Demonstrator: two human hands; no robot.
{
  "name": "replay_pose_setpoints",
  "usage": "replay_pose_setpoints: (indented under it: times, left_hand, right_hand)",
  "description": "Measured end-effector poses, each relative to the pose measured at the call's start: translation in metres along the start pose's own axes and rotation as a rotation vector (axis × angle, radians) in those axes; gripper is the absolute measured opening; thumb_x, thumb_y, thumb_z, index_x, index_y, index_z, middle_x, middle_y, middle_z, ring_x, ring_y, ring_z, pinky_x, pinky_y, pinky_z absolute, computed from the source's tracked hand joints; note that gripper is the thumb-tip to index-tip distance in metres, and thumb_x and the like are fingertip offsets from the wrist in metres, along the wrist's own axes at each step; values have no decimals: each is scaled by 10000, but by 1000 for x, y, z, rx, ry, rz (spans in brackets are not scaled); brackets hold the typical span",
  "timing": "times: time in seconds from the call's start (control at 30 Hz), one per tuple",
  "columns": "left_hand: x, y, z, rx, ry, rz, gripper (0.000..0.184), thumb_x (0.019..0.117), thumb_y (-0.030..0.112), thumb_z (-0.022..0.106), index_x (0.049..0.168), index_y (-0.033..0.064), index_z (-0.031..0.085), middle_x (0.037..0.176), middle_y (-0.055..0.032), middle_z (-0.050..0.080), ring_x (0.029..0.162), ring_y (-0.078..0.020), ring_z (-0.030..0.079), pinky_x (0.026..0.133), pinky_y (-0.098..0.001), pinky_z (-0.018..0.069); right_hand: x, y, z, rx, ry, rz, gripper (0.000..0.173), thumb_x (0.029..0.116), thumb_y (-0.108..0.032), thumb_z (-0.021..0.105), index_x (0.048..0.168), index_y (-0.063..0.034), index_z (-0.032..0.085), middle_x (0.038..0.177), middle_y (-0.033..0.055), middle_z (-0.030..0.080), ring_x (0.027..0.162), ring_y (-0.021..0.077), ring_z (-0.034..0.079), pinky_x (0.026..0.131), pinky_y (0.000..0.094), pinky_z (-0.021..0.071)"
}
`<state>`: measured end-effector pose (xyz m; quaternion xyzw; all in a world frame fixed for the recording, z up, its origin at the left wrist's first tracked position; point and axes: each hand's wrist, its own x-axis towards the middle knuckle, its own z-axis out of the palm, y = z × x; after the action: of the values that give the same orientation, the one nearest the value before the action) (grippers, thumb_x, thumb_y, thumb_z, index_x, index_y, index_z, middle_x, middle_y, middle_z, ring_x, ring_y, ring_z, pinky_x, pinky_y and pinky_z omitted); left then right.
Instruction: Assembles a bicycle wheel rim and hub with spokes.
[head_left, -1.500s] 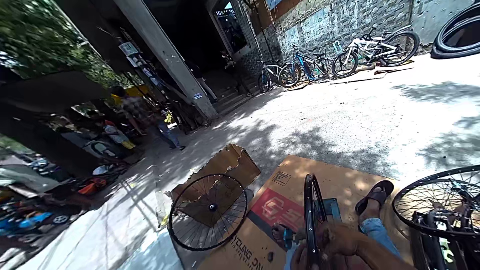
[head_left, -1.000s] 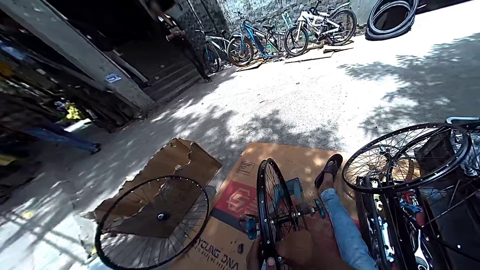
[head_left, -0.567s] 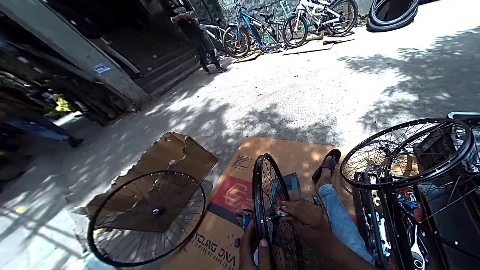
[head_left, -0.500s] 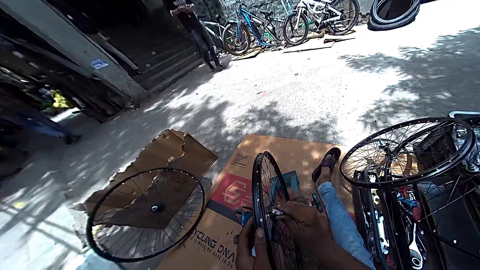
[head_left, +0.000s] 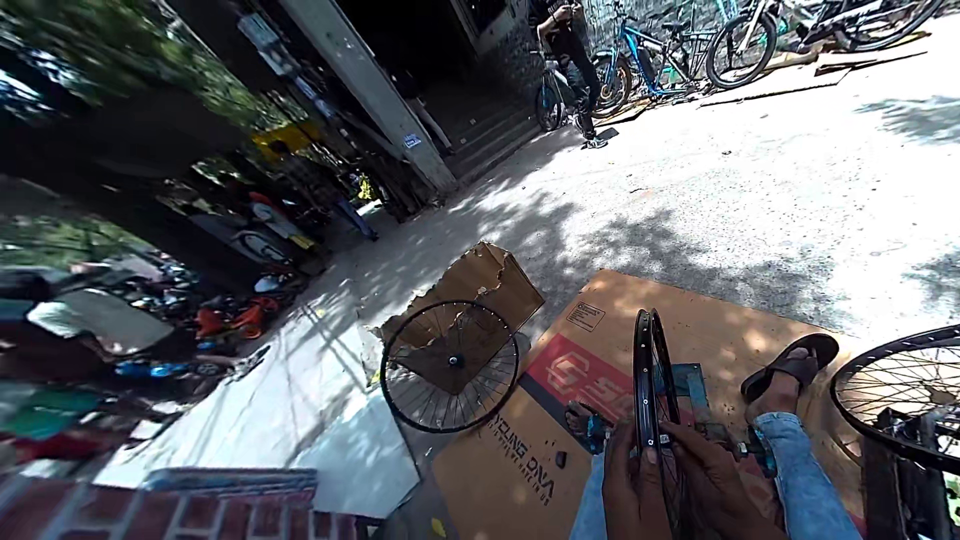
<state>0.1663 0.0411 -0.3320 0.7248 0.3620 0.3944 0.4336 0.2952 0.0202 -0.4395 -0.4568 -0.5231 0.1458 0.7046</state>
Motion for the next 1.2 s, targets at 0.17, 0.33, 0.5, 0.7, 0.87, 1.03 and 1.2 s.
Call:
replay_pose_setpoints:
  times: [0.17, 0.33, 0.5, 0.7, 0.87, 1.03, 1.2]
  left_hand:
    - [-18, -5, 1, 62, 85, 41, 358, 990, 117, 567, 1230, -138, 642, 1213, -254, 635, 1135, -199, 639, 996, -292, 529]
    - [-21, -4, 1, -22, 43, 65, 309, 998, 112, 558, 1133, -141, 673, 1255, -256, 614, 1183, -183, 611, 1009, -267, 514]
    - [-20, -2, 5, -39, 24, 95, 362, 1008, 133, 546, 1193, -165, 636, 1295, -287, 598, 1215, -220, 603, 1037, -308, 501]
    - [-23, -6, -2, -34, 90, 10, 451, 983, 141, 579, 1318, -161, 558, 1345, -307, 551, 1246, -267, 579, 1039, -357, 502]
    - [-23, -8, -2, 8, 66, 64, 372, 993, 171, 578, 1207, -119, 669, 1354, -296, 570, 1301, -308, 543, 1110, -408, 444]
    - [-20, -2, 9, 16, 68, 69, 332, 976, 154, 598, 1168, -98, 699, 1301, -258, 611, 1319, -326, 516, 1153, -452, 384]
    - [-22, -16, -9, -10, 40, 72, 349, 1000, 181, 564, 1151, -110, 685, 1470, -315, 454, 1420, -332, 417, 1167, -411, 383]
  right_hand:
    - [15, -14, 5, 242, -63, 62, 316, 1094, -267, 454, 1199, -141, 724, 1085, -47, 739, 983, 5, 673, 899, 223, 560]
    - [11, -18, -11, 389, -191, 83, 429, 900, -272, 785, 1307, -171, 696, 1223, -22, 726, 1105, 102, 688, 993, 338, 575]
    - [6, -32, 10, 59, 193, -6, 223, 803, -165, 823, 980, -211, 696, 980, -97, 749, 895, -9, 704, 797, 193, 600]
    - [7, -29, 38, -37, 294, -94, 227, 861, -262, 767, 841, -138, 578, 991, 7, 753, 884, 29, 714, 729, 191, 592]
    - [10, -27, -9, -66, -134, -91, 167, 925, -161, 691, 991, -79, 561, 1086, 94, 735, 979, 47, 693, 820, 195, 553]
    - [8, -29, -1, -277, 100, -212, 160, 935, -195, 676, 958, -83, 565, 954, 85, 744, 838, 39, 701, 723, 169, 555]
    - [-8, -28, 17, 5, 42, -65, 198, 979, -268, 673, 1051, -116, 567, 1238, 78, 721, 1110, 104, 700, 916, 288, 590]
